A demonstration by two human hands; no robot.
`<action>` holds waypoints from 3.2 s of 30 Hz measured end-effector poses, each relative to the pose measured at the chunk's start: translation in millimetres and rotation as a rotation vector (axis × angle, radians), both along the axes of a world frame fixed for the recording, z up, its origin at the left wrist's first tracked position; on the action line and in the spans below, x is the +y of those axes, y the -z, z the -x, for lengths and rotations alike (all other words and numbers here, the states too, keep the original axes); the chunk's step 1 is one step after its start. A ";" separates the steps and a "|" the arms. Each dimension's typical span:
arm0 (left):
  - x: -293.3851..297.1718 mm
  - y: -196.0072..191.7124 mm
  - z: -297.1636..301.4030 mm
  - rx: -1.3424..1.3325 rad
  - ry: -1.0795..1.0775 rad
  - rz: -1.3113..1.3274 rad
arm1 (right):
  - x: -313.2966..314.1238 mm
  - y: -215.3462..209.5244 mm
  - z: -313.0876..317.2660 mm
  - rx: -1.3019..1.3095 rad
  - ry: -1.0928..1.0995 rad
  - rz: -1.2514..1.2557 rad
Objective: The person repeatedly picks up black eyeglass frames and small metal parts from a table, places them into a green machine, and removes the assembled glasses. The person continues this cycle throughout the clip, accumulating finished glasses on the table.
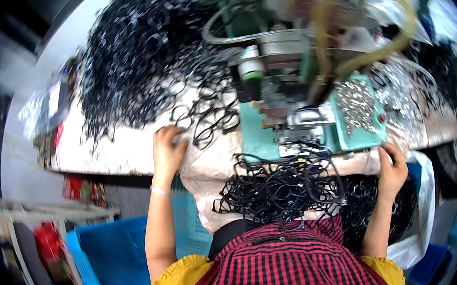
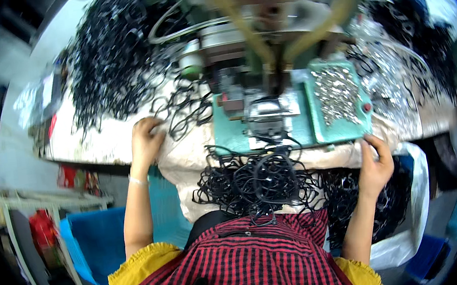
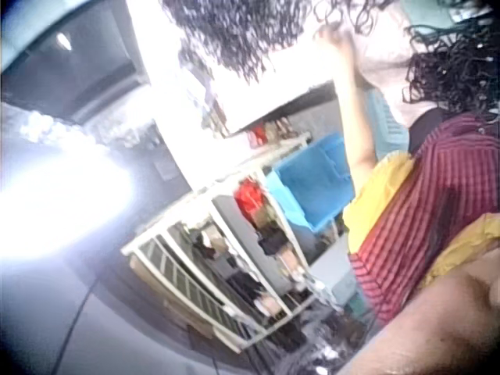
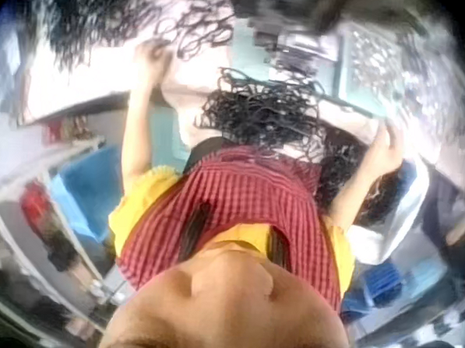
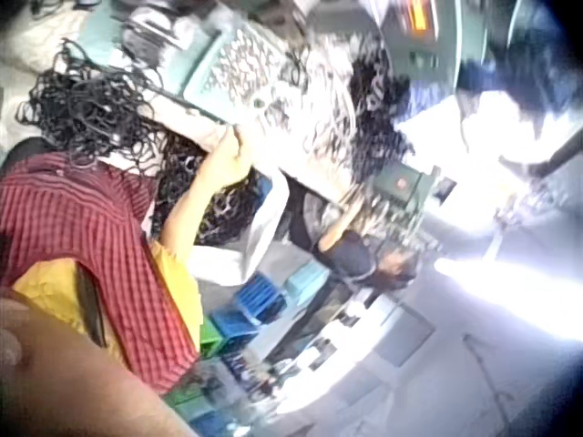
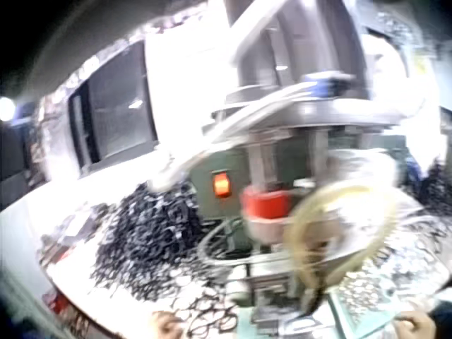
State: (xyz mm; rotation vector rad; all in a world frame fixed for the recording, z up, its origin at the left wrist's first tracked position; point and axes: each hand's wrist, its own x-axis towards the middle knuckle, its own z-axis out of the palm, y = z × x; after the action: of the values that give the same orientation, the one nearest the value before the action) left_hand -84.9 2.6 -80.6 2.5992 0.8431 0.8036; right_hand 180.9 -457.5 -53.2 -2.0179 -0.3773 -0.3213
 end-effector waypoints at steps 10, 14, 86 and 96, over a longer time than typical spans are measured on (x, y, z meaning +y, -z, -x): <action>20.9 1.0 -24.2 -0.507 -0.280 0.319 | 163.3 -85.6 9.6 -0.076 -0.437 -0.319; -56.9 -45.7 -41.2 -0.649 -0.061 0.834 | 165.2 -74.9 14.1 0.139 -0.487 -0.496; 31.8 -27.8 -72.1 0.603 -0.030 -0.125 | 76.2 -72.1 20.1 -0.116 -0.341 -0.038; 45.2 -82.1 -53.1 0.481 0.136 -0.420 | 165.7 -85.3 17.4 0.222 -0.499 -0.566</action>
State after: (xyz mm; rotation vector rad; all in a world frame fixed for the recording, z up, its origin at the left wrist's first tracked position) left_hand -31.8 47.8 1.5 3.2566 0.6513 0.3406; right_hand 163.5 -291.8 32.1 -1.3331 -0.5608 0.1038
